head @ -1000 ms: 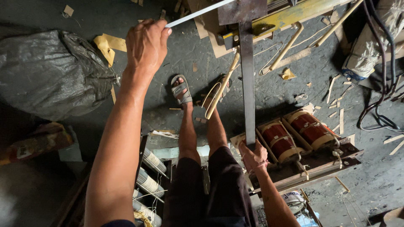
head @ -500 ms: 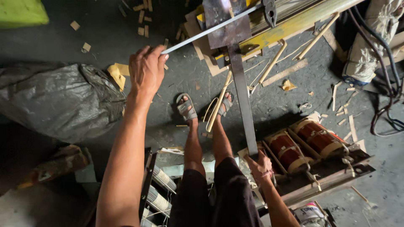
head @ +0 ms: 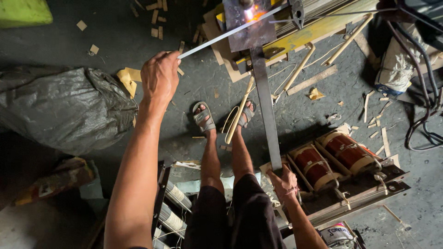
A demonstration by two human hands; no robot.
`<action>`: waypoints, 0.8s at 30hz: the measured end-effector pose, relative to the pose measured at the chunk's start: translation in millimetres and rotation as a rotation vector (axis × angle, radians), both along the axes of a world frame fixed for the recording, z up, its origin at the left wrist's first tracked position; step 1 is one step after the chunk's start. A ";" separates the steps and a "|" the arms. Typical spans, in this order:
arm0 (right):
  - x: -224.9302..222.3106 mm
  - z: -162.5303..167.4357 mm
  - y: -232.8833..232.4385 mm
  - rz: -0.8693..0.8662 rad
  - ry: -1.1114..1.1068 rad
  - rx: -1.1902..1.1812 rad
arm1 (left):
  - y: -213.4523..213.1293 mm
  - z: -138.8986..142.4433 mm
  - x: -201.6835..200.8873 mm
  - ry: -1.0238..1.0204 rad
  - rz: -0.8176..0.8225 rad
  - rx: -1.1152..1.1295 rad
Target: The person welds a thin metal rod to a flat metal bar using a handheld welding torch. They hold the rod in place with one hand and operate the torch with the other, creating sparks and a glowing joint. The person repositions the rod and welds a second section before the clip ends.
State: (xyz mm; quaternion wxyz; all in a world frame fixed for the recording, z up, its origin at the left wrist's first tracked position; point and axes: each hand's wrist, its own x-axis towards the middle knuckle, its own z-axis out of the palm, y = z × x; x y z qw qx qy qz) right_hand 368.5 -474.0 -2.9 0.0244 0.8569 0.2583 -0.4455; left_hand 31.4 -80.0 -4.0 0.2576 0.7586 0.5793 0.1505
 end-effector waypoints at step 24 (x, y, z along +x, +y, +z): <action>8.4 -16.1 -18.4 0.005 0.009 -0.033 | 4.9 -20.2 -4.3 0.158 -0.117 -0.015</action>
